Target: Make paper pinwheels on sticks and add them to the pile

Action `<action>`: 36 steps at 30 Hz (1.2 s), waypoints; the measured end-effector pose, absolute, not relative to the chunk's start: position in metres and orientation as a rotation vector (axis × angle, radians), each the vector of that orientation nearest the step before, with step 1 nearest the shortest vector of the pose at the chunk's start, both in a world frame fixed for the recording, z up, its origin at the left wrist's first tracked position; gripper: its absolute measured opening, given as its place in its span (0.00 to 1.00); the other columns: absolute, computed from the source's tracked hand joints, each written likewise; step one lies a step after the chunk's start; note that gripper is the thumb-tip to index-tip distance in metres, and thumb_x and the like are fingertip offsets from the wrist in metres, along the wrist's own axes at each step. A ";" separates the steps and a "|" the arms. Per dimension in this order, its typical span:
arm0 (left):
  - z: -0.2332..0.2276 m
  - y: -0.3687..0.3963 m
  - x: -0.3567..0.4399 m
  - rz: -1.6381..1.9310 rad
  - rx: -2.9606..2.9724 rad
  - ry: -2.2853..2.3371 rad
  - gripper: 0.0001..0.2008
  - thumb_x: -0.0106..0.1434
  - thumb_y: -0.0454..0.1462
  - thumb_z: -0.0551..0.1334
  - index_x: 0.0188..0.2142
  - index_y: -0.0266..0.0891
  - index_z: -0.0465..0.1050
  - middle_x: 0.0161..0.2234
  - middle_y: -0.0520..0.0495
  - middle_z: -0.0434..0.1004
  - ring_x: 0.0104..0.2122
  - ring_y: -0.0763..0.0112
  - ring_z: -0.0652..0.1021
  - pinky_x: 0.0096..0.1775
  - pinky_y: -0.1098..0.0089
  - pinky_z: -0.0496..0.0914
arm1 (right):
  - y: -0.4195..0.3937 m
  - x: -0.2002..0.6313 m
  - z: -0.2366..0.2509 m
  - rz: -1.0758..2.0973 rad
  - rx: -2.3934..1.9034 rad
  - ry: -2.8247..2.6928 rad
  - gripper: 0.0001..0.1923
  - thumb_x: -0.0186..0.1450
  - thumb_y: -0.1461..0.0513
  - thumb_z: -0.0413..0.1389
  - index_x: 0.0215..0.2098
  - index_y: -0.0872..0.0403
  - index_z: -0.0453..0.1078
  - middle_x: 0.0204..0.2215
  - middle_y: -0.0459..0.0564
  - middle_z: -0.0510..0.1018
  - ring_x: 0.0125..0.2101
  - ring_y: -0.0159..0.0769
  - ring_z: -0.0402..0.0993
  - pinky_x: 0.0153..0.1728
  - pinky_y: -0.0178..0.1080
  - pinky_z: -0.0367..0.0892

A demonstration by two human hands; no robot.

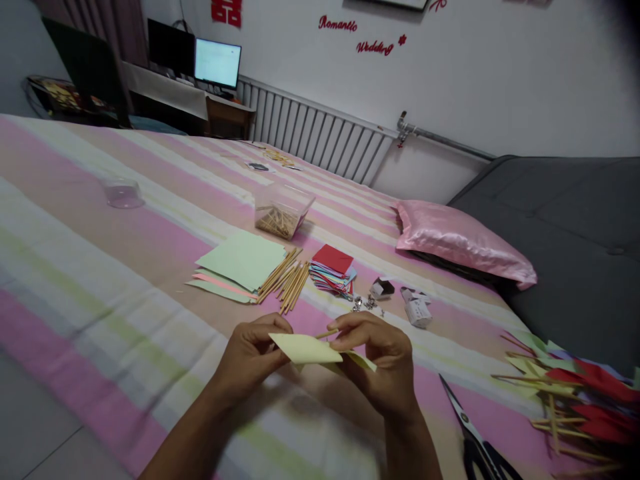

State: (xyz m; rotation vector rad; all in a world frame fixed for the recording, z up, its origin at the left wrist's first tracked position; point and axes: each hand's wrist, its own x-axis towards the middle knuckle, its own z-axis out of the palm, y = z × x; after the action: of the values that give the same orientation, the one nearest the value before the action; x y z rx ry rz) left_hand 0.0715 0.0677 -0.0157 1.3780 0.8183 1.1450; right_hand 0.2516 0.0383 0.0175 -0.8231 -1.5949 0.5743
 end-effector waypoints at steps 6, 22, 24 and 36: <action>-0.017 0.068 0.071 1.165 1.389 0.802 0.06 0.47 0.38 0.69 0.19 0.36 0.78 0.23 0.50 0.67 0.23 0.75 0.68 0.24 0.75 0.62 | 0.037 0.251 0.019 0.563 -0.836 -1.596 0.04 0.52 0.67 0.64 0.24 0.52 0.75 0.28 0.50 0.79 0.29 0.35 0.76 0.30 0.36 0.71; -0.017 0.069 0.068 1.181 1.405 0.781 0.03 0.46 0.36 0.69 0.19 0.38 0.79 0.21 0.50 0.68 0.22 0.75 0.68 0.24 0.75 0.62 | 0.037 0.252 0.019 0.554 -0.826 -1.596 0.04 0.51 0.65 0.65 0.23 0.52 0.76 0.26 0.49 0.79 0.26 0.34 0.76 0.28 0.35 0.70; -0.017 0.069 0.068 1.175 1.415 0.772 0.03 0.46 0.35 0.69 0.18 0.38 0.78 0.21 0.50 0.68 0.22 0.75 0.67 0.24 0.75 0.61 | 0.037 0.252 0.017 0.580 -0.813 -1.582 0.04 0.51 0.65 0.65 0.24 0.51 0.76 0.26 0.48 0.79 0.26 0.34 0.75 0.27 0.35 0.70; -0.020 0.070 0.068 1.130 1.379 0.725 0.05 0.45 0.38 0.70 0.25 0.42 0.82 0.22 0.49 0.69 0.22 0.75 0.68 0.24 0.75 0.60 | 0.036 0.255 0.013 0.656 -0.788 -1.531 0.06 0.51 0.67 0.65 0.25 0.50 0.78 0.26 0.49 0.79 0.26 0.34 0.75 0.27 0.34 0.69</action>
State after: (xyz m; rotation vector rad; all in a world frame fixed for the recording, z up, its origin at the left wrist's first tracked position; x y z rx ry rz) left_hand 0.0682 0.0698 -0.0201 1.3793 0.7254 1.1301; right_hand 0.2551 0.0359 0.0132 -0.7885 -1.5314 0.6564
